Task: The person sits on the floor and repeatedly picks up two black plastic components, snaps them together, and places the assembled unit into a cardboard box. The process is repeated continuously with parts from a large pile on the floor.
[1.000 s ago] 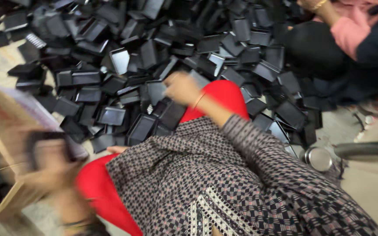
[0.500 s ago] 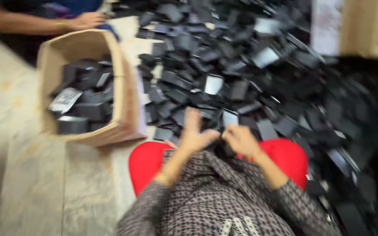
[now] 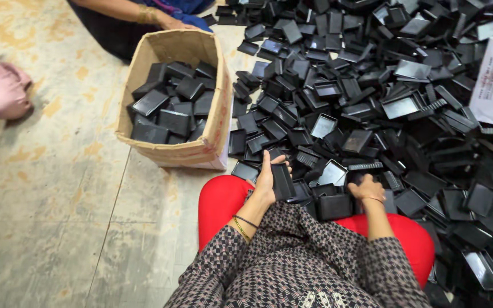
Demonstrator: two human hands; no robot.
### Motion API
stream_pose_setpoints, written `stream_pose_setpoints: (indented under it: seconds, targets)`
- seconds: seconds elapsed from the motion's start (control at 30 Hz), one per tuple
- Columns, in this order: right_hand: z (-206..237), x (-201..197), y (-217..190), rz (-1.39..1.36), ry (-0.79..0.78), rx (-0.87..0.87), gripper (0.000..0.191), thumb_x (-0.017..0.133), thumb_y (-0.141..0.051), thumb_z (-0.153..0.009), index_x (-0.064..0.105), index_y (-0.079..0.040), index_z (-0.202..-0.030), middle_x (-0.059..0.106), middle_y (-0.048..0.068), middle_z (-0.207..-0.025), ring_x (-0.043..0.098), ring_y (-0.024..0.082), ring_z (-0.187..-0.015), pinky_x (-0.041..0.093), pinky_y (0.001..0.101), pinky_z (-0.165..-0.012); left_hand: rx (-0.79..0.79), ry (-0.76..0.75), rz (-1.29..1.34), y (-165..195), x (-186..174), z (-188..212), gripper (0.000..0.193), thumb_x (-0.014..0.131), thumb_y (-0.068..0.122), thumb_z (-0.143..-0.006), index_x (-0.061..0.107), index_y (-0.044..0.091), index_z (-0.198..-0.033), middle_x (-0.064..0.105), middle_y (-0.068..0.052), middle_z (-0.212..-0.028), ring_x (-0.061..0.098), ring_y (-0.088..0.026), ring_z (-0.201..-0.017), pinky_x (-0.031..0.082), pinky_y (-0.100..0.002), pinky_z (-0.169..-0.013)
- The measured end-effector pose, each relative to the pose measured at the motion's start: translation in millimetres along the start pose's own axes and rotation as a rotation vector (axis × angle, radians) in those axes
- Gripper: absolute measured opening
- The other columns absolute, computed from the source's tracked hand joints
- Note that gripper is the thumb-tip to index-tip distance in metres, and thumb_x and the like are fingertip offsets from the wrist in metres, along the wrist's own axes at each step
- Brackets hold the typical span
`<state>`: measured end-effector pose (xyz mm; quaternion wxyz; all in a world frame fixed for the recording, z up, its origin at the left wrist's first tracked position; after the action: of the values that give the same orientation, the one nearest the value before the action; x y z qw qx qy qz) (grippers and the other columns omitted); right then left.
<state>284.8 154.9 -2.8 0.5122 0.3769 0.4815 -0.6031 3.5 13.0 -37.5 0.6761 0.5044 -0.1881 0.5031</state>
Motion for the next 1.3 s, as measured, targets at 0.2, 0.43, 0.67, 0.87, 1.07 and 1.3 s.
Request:
stream_pose_setpoints:
  seconds: [0.2, 0.43, 0.67, 0.87, 1.07, 1.3]
  targets:
    - [2.6, 0.0, 9.4, -0.100, -0.005, 0.009, 0.077, 0.079, -0.051, -0.075, 0.056, -0.014, -0.138, 0.057, 0.033, -0.135, 0.053, 0.051, -0.129, 0.044, 0.0559, -0.107, 0.029, -0.021, -0.026, -4.5, 11.7, 0.3, 0.076, 0.049, 0.072, -0.094, 0.063, 0.005, -0.127, 0.071, -0.008, -0.107, 0.070, -0.019, -0.089, 0.060, -0.035, -0.077]
    - [23.8, 6.8, 18.0, -0.179, 0.048, 0.087, 0.072, 0.079, -0.047, -0.077, 0.055, -0.019, -0.139, 0.054, 0.032, -0.134, 0.051, 0.051, -0.125, 0.044, 0.0548, -0.102, 0.093, -0.063, -0.192, -10.8, 28.0, 6.7, 0.079, 0.048, 0.069, -0.097, 0.063, 0.001, -0.133, 0.072, -0.006, -0.112, 0.069, -0.015, -0.093, 0.058, -0.031, -0.080]
    - [120.4, -1.6, -76.0, -1.108, -0.078, -0.569, 0.052, 0.071, -0.014, -0.091, 0.055, -0.006, -0.140, 0.065, 0.010, -0.127, 0.061, 0.016, -0.114, 0.048, 0.0301, -0.099, 0.094, -0.038, -0.237, -45.5, 37.0, 1.1, 0.074, 0.048, 0.064, -0.105, 0.059, -0.004, -0.132, 0.070, -0.006, -0.105, 0.068, -0.013, -0.089, 0.055, -0.028, -0.078]
    - [166.5, -11.8, -107.3, -1.206, -0.076, -0.708, 0.054, 0.069, -0.012, -0.095, 0.052, 0.003, -0.144, 0.061, 0.012, -0.138, 0.059, 0.018, -0.124, 0.046, 0.0321, -0.108, 0.310, -0.065, -0.292, -31.3, 56.4, 17.5, 0.064, 0.043, 0.057, -0.108, 0.066, 0.000, -0.125, 0.069, -0.006, -0.092, 0.065, -0.014, -0.080, 0.054, -0.030, -0.075]
    - [172.3, -5.0, -107.0, -1.297, -0.241, -0.649, 0.057, 0.070, -0.013, -0.095, 0.051, 0.004, -0.146, 0.060, 0.014, -0.142, 0.058, 0.021, -0.129, 0.043, 0.0342, -0.112, 0.340, -0.068, -0.331, -7.3, 51.3, 36.6, 0.071, 0.036, 0.061, -0.105, 0.072, 0.000, -0.112, 0.072, -0.007, -0.091, 0.068, -0.015, -0.082, 0.057, -0.030, -0.077]
    - [211.6, -5.1, -120.6, -0.810, 0.045, -0.939, 0.064, 0.074, -0.016, -0.096, 0.049, -0.002, -0.153, 0.055, 0.026, -0.149, 0.055, 0.035, -0.140, 0.041, 0.0393, -0.118, 0.117, 0.118, -0.155, -30.7, 16.3, 26.9, 0.075, 0.040, 0.074, -0.098, 0.065, 0.004, -0.102, 0.063, -0.007, -0.084, 0.062, -0.016, -0.070, 0.054, -0.030, -0.067]
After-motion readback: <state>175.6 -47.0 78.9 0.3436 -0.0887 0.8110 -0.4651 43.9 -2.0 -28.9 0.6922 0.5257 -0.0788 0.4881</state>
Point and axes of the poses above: each hand's wrist, its own z-axis away from the middle knuckle, its own x-axis out of the palm, y = z × x, the point moved 6 cm from there along -z, towards the middle knuckle
